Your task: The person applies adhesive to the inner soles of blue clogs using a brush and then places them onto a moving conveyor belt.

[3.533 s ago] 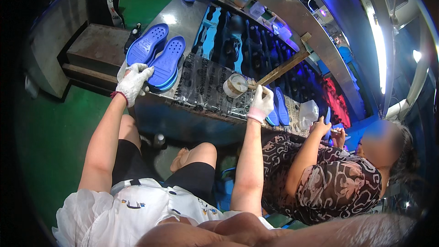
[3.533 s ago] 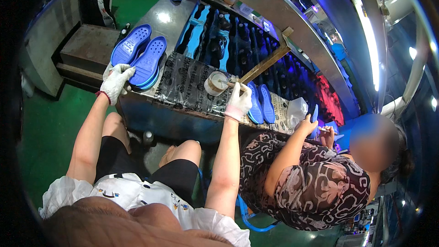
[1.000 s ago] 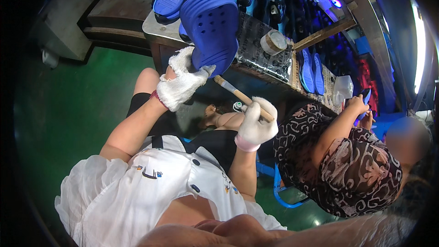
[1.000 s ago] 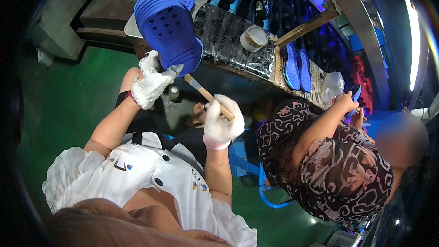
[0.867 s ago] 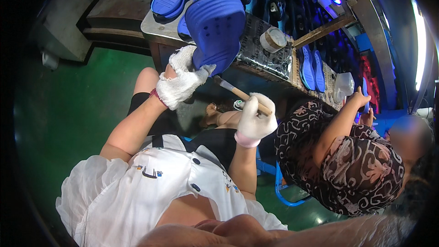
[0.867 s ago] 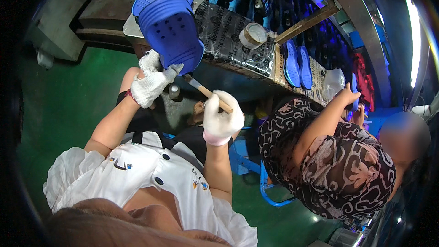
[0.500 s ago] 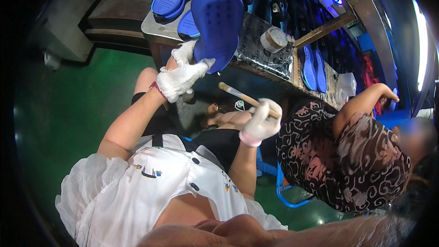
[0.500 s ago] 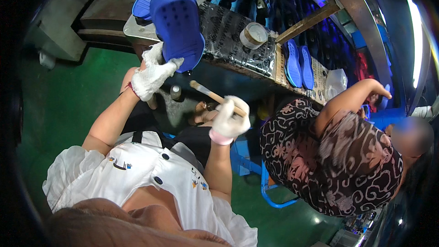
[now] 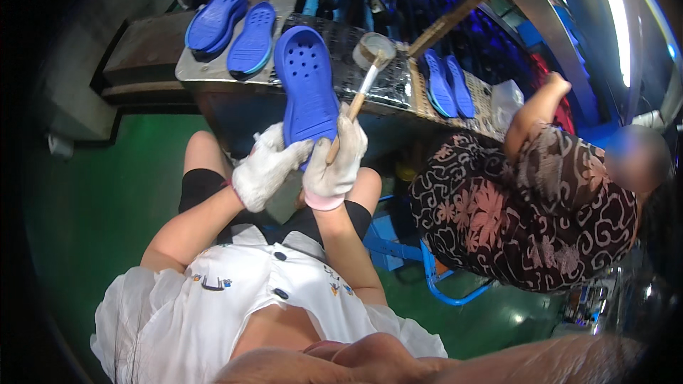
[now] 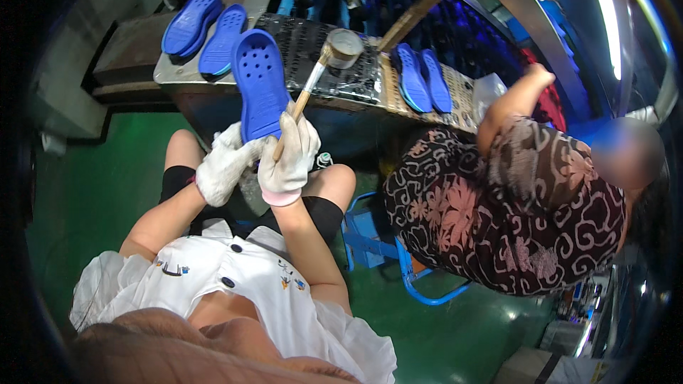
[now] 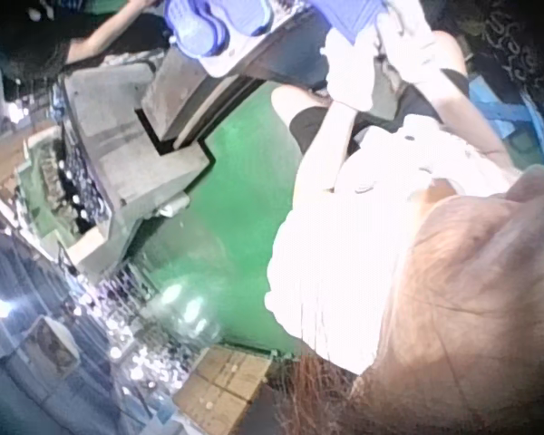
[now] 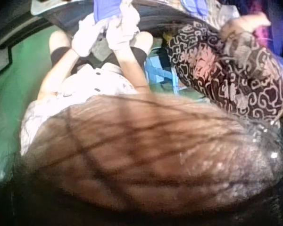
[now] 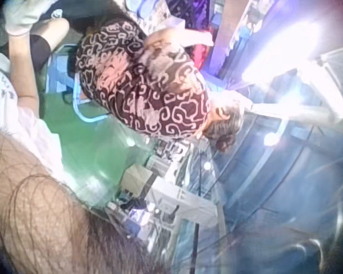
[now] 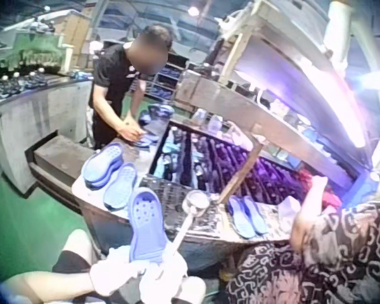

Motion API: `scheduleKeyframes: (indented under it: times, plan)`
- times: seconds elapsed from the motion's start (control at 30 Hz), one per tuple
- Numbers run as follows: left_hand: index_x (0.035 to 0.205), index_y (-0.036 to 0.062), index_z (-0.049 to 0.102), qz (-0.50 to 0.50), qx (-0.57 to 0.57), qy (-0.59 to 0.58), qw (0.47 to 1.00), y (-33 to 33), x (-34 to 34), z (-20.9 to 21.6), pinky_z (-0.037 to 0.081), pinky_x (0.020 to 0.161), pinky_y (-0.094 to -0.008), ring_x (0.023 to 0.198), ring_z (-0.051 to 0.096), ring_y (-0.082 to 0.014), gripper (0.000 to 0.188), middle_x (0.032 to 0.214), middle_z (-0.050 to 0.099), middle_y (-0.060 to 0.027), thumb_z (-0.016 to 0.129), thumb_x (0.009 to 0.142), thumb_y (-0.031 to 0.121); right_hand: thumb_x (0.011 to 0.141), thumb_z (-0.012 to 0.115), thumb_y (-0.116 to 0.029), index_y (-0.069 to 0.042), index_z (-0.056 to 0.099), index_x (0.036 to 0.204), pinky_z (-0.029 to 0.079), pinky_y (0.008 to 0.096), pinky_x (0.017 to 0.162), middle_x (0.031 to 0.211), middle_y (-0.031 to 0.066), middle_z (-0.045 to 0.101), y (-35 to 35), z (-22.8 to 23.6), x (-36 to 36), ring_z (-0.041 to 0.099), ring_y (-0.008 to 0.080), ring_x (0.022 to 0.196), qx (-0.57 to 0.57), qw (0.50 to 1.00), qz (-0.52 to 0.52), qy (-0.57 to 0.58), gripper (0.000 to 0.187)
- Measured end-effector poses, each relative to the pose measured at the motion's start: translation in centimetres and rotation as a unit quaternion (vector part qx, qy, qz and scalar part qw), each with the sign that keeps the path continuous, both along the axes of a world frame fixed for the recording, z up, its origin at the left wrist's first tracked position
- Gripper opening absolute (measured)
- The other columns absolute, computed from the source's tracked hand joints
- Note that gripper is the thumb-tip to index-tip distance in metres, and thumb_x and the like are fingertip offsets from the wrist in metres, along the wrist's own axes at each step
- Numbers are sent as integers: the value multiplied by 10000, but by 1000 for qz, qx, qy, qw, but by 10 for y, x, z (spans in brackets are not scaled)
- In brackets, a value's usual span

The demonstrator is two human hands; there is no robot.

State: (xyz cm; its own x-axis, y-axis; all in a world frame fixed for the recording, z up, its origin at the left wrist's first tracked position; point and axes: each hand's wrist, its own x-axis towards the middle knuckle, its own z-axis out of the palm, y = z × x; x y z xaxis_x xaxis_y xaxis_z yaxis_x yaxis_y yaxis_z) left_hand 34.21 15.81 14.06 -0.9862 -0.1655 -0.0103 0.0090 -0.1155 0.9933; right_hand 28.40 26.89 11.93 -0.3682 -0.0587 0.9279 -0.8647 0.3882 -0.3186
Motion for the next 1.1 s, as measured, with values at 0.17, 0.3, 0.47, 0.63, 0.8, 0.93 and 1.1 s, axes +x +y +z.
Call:
scheduleKeyframes:
  times: [0.17, 0.3, 0.47, 0.63, 0.8, 0.93, 1.1]
  plan:
    - [987, 95, 574, 64, 38, -94, 993, -20, -7, 10, 329, 418, -166, 503, 437, -20, 173, 730, 531, 33, 621, 899, 237, 875, 447, 3, 25, 467, 1268, 486, 336, 850, 1196, 196, 558, 27, -51, -11, 590, 259, 978, -107, 980, 80, -151, 394]
    - [995, 81, 583, 32, -1, -115, 993, -33, -21, 20, 340, 429, -170, 501, 451, -34, 190, 745, 557, 20, 624, 892, 236, 815, 571, -7, -2, 579, 1148, 512, 401, 771, 1048, 184, 623, 43, -106, 9, 607, 339, 880, 16, 978, 71, -195, 333]
    - [990, 65, 602, -27, -32, -129, 991, -26, -33, 26, 364, 461, -181, 570, 465, -37, 228, 756, 563, 11, 661, 854, 239, 809, 612, -82, -74, 629, 1109, 509, 402, 724, 941, 139, 658, 33, -138, 9, 630, 314, 834, 146, 935, 148, -288, 301]
    - [1035, 55, 616, -80, -42, -110, 990, -3, -45, 29, 393, 471, -179, 537, 481, -44, 281, 724, 579, 15, 683, 826, 230, 852, 579, -161, -76, 625, 1106, 487, 450, 740, 921, 172, 661, 27, -134, 7, 628, 350, 832, 212, 857, 159, -442, 272]
    - [1064, 62, 591, -167, -77, -130, 974, 27, -68, 32, 382, 440, -213, 526, 451, -49, 346, 682, 524, 5, 688, 827, 293, 879, 570, -207, -59, 619, 1071, 488, 435, 722, 877, 175, 651, 29, -167, -1, 623, 358, 811, 146, 884, 151, -417, 247]
    - [988, 44, 562, -263, -106, -110, 953, 67, -114, 20, 396, 479, -229, 534, 457, -69, 312, 706, 521, -9, 672, 832, 290, 865, 593, -254, -50, 623, 956, 484, 424, 686, 818, 183, 640, 25, -193, -9, 628, 354, 773, 209, 872, 96, -432, 225]
    - [1006, 41, 531, -201, -250, -43, 946, 117, -173, 13, 438, 522, -271, 576, 510, -116, 332, 743, 561, -36, 630, 806, 287, 885, 592, -264, -65, 609, 1055, 495, 421, 654, 827, 184, 647, 24, -194, -13, 635, 342, 749, 166, 873, 113, -445, 262]
